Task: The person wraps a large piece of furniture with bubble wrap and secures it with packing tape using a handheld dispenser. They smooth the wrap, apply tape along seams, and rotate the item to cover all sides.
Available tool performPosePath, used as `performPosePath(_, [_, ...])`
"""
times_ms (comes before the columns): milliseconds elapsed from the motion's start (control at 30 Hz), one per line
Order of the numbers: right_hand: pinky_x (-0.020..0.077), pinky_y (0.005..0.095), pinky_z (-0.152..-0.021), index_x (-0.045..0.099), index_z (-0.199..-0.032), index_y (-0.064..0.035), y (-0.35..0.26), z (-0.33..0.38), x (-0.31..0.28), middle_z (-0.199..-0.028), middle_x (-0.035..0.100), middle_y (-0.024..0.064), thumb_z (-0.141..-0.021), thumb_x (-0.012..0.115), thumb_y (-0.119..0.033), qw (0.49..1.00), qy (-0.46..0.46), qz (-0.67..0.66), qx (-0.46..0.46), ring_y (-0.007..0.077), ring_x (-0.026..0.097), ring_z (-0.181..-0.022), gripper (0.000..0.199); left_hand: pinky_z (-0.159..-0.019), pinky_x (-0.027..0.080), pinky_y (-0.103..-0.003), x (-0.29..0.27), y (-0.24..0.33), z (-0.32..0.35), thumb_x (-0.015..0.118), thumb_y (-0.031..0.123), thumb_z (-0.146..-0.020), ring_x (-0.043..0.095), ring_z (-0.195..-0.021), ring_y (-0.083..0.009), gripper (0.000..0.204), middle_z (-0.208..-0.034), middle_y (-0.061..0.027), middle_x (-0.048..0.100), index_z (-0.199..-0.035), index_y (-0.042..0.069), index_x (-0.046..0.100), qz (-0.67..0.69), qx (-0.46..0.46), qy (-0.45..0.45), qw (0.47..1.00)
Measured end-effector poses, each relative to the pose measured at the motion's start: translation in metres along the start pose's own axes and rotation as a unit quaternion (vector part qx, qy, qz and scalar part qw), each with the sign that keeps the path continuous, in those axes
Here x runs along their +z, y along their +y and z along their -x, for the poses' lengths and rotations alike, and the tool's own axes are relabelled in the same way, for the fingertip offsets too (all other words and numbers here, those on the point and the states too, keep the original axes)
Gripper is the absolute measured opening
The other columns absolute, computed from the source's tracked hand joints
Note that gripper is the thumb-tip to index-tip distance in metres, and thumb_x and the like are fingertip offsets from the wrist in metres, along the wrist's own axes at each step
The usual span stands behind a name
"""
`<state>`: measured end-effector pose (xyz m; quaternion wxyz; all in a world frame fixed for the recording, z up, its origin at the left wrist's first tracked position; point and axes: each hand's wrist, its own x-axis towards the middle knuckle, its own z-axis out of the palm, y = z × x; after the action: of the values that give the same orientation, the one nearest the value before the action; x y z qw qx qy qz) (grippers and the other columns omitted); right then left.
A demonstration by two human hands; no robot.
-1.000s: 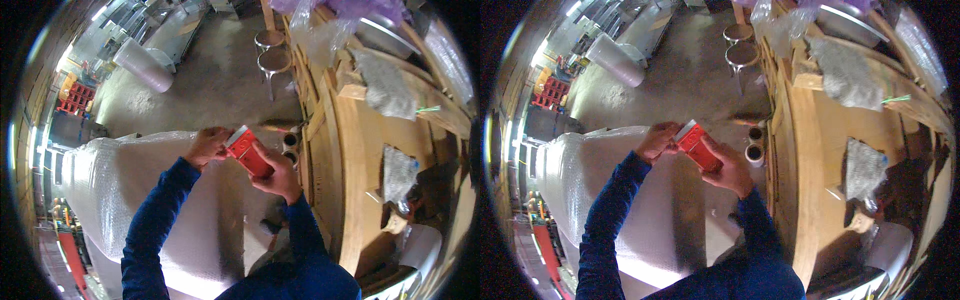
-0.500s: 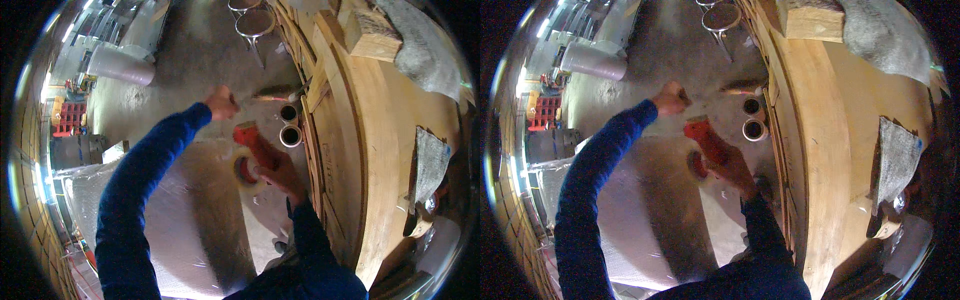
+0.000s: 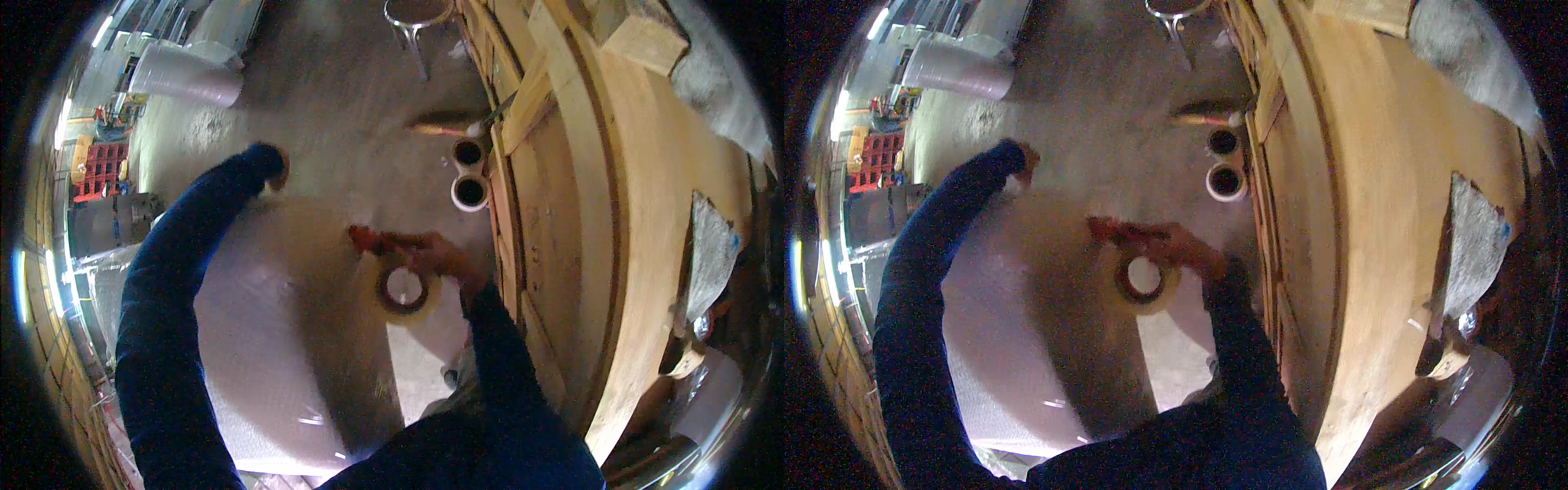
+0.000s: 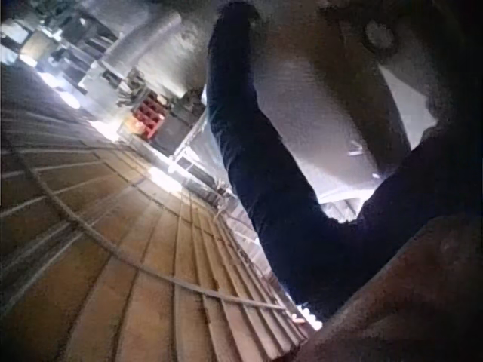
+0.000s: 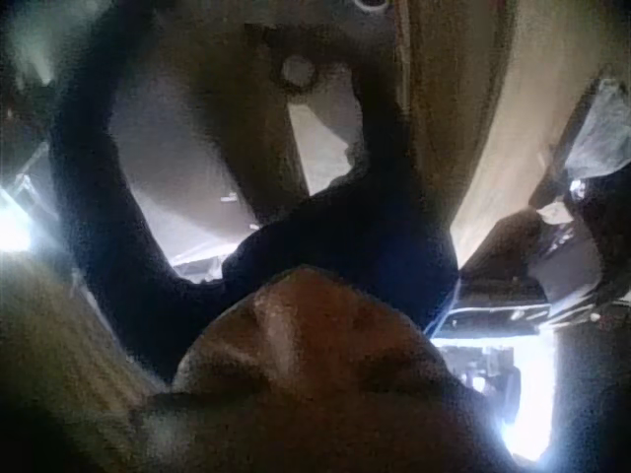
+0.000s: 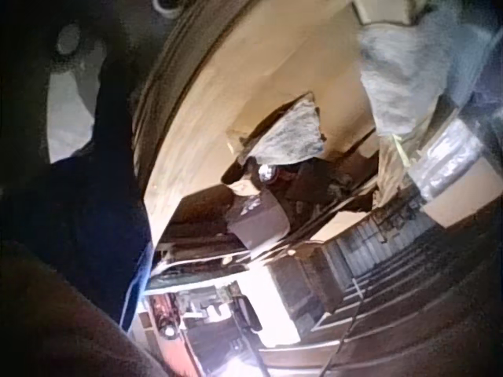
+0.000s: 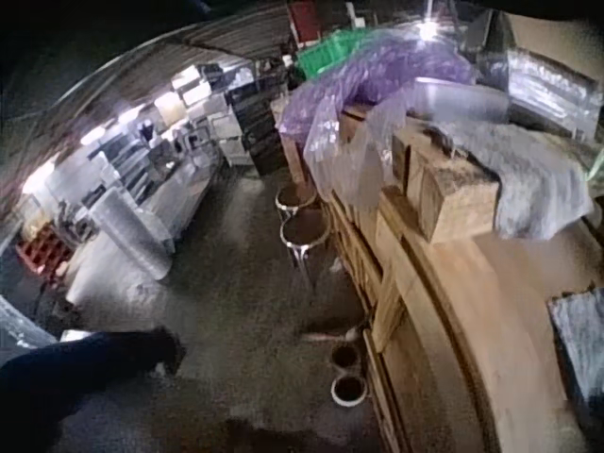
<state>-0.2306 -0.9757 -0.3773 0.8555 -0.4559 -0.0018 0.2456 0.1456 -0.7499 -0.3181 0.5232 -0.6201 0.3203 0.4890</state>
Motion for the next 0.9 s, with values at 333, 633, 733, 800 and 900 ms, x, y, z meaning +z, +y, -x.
performPosePath(333, [0.0480,0.0292,-0.099,0.052,-0.148,0.0000,0.038,0.022,0.023,-0.132,0.066,0.0025,-0.092,0.070,-0.033,0.992,0.016,-0.080,-0.093,0.0138,0.061,-0.116,0.067,-0.113,0.039,-0.046,0.042,0.176,0.285,0.073,0.034,-0.093,0.056,-0.131,-0.0338,0.050,-0.133,-0.0154,0.065,-0.134,0.007,0.062,0.190,0.061,0.706,0.679])
performPosePath(633, [0.0418,0.0336,-0.108,0.054,-0.149,-0.0095,0.142,0.143,0.118,-0.135,0.066,0.0037,-0.082,0.079,-0.037,0.995,-0.089,0.049,0.004,0.0169,0.059,-0.120,0.077,-0.122,0.013,-0.063,0.215,0.371,0.364,0.065,0.045,-0.096,0.040,-0.146,-0.0393,0.063,-0.148,-0.0164,0.053,-0.143,0.005,0.054,0.195,0.087,0.567,0.795])
performPosePath(733, [0.0427,0.0334,-0.107,0.050,-0.152,-0.0112,0.169,0.184,0.146,-0.137,0.066,0.0024,-0.079,0.080,-0.037,0.990,-0.119,0.067,-0.045,0.0172,0.059,-0.121,0.083,-0.121,0.017,-0.066,0.254,0.434,0.358,0.067,0.042,-0.092,0.043,-0.141,-0.0412,0.062,-0.141,-0.0192,0.057,-0.139,0.003,0.056,0.180,0.077,0.570,0.798])
performPosePath(800, [0.0430,0.0333,-0.107,0.050,-0.152,-0.0121,0.179,0.208,0.163,-0.138,0.066,0.0018,-0.080,0.079,-0.036,0.991,-0.106,0.069,-0.032,0.0168,0.059,-0.120,0.081,-0.121,0.019,-0.065,0.267,0.465,0.349,0.067,0.037,-0.089,0.046,-0.139,-0.0394,0.056,-0.135,-0.0179,0.060,-0.132,0.002,0.060,0.149,0.059,0.585,0.795])
performPosePath(900, [0.0415,0.0326,-0.108,0.050,-0.152,-0.0113,0.183,0.231,0.179,-0.139,0.064,0.0030,-0.081,0.075,-0.034,0.994,-0.068,0.082,0.002,0.0166,0.058,-0.122,0.079,-0.120,0.020,-0.067,0.275,0.479,0.327,0.065,0.032,-0.085,0.050,-0.134,-0.0390,0.047,-0.125,-0.0160,0.064,-0.120,0.001,0.068,0.072,0.003,0.616,0.785])
